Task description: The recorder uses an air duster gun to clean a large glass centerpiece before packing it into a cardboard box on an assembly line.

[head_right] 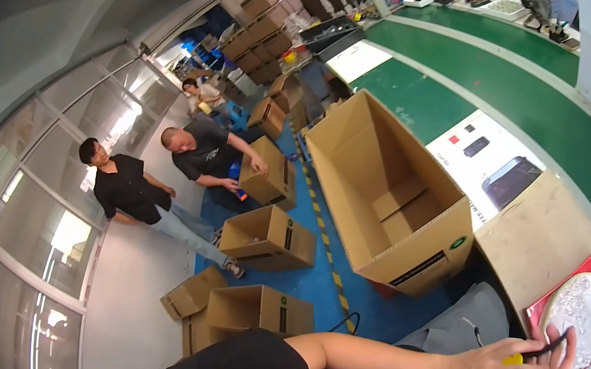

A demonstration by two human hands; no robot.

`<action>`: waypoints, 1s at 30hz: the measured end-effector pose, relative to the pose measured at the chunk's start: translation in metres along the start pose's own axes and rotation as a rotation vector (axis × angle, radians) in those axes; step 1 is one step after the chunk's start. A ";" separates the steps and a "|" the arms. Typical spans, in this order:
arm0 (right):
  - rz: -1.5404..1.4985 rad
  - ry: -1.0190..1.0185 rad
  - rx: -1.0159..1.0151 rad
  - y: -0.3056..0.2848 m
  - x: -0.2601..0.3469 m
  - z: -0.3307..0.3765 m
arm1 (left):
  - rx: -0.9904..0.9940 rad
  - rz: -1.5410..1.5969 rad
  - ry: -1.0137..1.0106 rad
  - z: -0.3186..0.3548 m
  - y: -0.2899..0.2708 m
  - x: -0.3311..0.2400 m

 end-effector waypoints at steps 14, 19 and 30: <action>0.354 -0.034 -0.124 -0.078 0.017 0.024 | 0.286 0.775 -0.183 -0.049 0.032 -0.013; 1.485 -0.238 0.233 -0.052 0.049 0.010 | 0.052 0.726 -0.381 -0.038 0.033 0.037; 0.729 -0.506 -0.357 -0.101 0.140 -0.167 | -0.315 0.144 -0.664 -0.105 -0.056 0.236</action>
Point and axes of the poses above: each hand's wrist, its own z-axis away from the middle knuckle, its own y-axis out of the palm, x = y × z, the point moved 10 cm from there along -z, towards the middle knuckle, and after that the axes turned 14 degrees about z, right-handed, at the moved point
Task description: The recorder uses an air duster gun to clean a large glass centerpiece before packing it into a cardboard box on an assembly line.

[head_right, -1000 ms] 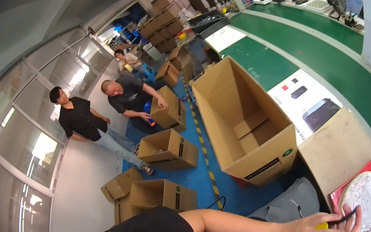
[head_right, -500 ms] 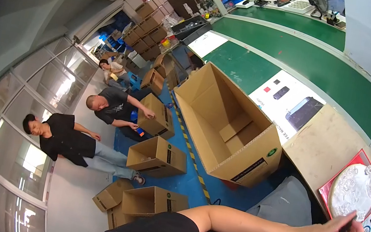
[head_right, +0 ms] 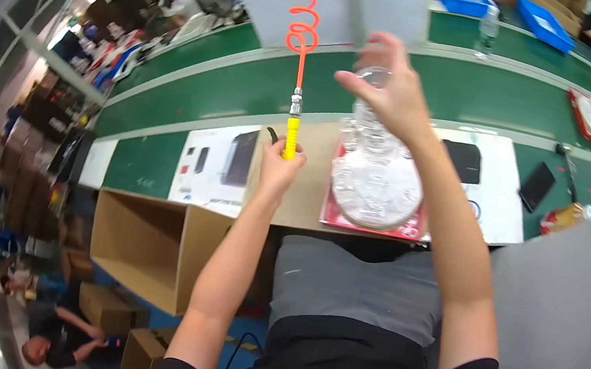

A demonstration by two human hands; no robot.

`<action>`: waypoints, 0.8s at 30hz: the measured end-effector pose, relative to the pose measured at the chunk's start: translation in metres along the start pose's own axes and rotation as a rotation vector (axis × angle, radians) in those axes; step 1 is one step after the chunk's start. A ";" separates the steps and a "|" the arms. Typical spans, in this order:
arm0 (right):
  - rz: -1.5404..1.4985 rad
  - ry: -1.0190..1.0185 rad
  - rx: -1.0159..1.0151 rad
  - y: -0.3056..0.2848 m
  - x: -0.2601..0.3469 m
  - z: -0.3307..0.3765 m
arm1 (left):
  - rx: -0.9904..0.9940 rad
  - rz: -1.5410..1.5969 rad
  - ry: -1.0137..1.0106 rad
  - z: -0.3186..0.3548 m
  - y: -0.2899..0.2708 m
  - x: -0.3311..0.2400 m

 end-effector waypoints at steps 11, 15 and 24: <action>-0.159 -0.022 -0.067 0.002 0.000 0.017 | 0.125 -0.210 -0.224 -0.038 0.107 0.049; -0.144 0.035 -0.169 -0.007 -0.013 0.021 | 0.018 -0.170 -0.211 -0.023 0.114 0.034; -0.175 0.020 -0.207 -0.002 -0.010 0.019 | -0.052 -0.145 -0.210 -0.014 0.101 0.033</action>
Point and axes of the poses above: each hand's wrist, its own z-axis away from the middle knuckle, its own y-axis out of the palm, x = y × z, the point moved 10 cm from there along -z, towards the middle knuckle, and after that the axes turned 14 degrees about z, right-handed, at the moved point
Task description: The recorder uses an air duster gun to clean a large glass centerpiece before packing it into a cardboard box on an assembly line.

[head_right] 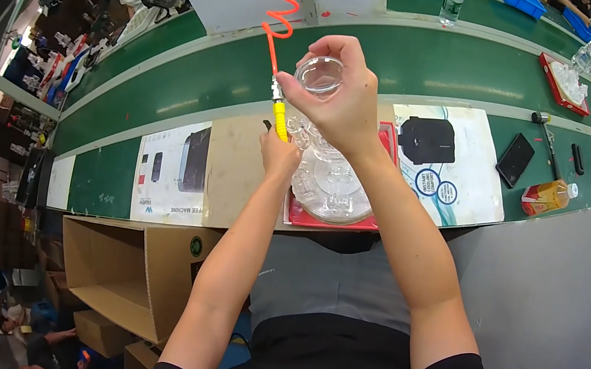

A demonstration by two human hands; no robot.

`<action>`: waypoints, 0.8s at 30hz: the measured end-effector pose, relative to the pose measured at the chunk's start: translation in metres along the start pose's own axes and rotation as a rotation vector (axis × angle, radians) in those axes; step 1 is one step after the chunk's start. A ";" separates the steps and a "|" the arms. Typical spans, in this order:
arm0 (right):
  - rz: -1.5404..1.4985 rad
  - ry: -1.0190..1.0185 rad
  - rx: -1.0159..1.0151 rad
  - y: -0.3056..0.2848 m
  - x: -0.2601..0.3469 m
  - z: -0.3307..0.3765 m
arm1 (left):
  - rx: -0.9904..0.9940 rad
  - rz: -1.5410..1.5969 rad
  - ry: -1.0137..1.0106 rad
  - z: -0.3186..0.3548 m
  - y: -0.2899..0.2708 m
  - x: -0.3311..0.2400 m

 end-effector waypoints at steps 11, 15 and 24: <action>0.017 -0.019 0.016 -0.003 0.000 0.002 | 0.145 -0.267 0.247 0.008 0.010 -0.032; -0.012 0.004 0.034 -0.009 0.000 -0.002 | 0.178 -0.330 0.157 0.004 0.017 -0.024; 0.008 0.011 0.067 -0.017 -0.001 -0.008 | 0.148 -0.268 0.127 -0.004 0.015 -0.015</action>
Point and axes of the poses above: each hand's wrist, its own z-axis away from the middle knuckle, its own y-axis out of the palm, x = y × z, the point moved 10 cm from there along -z, towards the middle knuckle, and after that the axes turned 14 degrees about z, right-handed, at the moved point
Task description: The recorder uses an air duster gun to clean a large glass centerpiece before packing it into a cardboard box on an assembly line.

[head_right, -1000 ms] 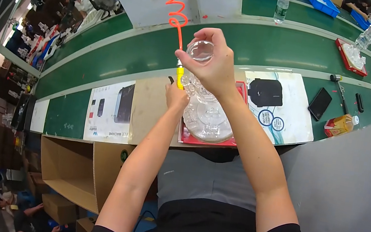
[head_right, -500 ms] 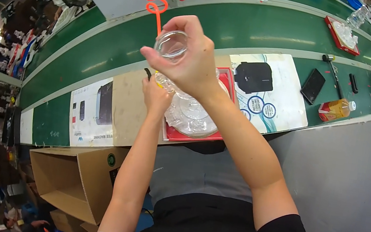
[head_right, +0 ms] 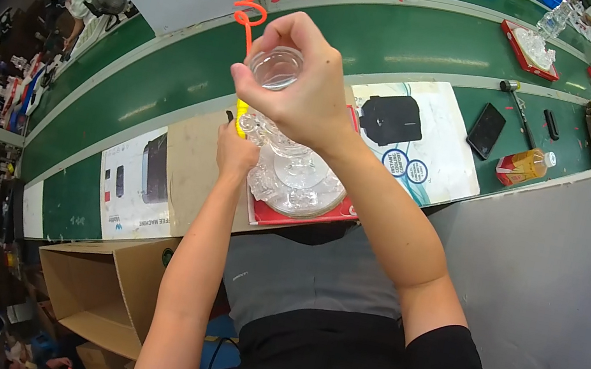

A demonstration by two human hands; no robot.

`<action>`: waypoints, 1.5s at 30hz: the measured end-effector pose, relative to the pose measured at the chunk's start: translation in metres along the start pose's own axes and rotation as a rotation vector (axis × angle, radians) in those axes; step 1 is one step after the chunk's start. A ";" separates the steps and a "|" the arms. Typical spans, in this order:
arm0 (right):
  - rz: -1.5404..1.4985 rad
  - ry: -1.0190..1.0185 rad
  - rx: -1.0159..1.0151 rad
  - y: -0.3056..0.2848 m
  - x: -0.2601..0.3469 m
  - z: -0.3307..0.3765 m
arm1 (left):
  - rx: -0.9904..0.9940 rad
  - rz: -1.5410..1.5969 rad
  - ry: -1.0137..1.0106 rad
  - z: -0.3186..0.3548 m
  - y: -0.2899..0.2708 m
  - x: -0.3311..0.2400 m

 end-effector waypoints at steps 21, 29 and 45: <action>0.670 0.176 -0.021 -0.007 -0.083 0.153 | 0.027 0.710 -0.344 0.015 -0.016 0.082; 0.954 0.080 0.079 0.025 -0.097 0.170 | 0.090 0.686 0.148 0.061 -0.010 0.001; 0.917 0.110 -0.029 0.027 -0.098 0.158 | 0.020 0.516 0.206 0.037 -0.005 0.012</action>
Point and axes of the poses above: each hand's wrist, its own z-axis away from the middle knuckle, its own y-axis out of the palm, x = y × z, the point moved 10 cm from there along -z, towards the middle knuckle, and after that the axes turned 14 degrees about z, right-handed, at the moved point
